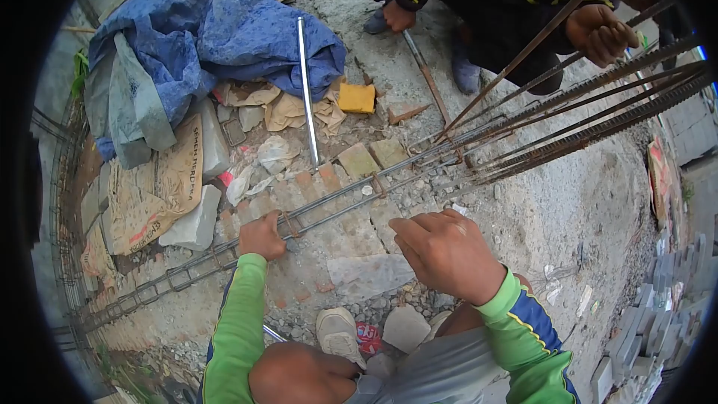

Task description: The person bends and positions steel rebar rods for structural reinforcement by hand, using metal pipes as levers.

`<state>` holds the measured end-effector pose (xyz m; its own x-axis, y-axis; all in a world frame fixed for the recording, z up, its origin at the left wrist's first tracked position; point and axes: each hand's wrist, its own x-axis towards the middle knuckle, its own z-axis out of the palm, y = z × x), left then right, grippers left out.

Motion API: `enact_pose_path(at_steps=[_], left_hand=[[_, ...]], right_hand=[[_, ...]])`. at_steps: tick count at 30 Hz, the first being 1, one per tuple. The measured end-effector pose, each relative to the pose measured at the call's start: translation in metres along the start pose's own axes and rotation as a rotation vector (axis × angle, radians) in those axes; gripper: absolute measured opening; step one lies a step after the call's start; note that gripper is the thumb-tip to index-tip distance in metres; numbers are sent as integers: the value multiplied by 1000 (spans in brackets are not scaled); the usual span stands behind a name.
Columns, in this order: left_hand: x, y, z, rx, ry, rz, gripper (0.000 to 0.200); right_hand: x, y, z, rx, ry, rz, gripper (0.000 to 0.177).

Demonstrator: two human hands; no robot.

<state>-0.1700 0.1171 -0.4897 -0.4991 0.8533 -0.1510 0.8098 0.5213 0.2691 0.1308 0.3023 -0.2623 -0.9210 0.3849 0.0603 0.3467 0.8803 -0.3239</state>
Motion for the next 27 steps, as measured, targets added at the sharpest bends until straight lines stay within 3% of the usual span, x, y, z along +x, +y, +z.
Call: enact_pose_path(at_steps=[7,11,13,21,27], left_hand=[[1,-2,0,-13,22,44,55],[1,-4,2,-24,19,49,52],[1,-4,2,-28,30,59,52],[3,-5,5,-28,13,39,55],[0,-5,3,-37,29,45,55]], right_hand=[[4,1,3,14,28,13,19],[7,8,-5,21,201,83,20],[7,11,-9,283,467,360,20],[0,8,-21,493,598,454,22],[-14,14,-42,538,1114,342,28]])
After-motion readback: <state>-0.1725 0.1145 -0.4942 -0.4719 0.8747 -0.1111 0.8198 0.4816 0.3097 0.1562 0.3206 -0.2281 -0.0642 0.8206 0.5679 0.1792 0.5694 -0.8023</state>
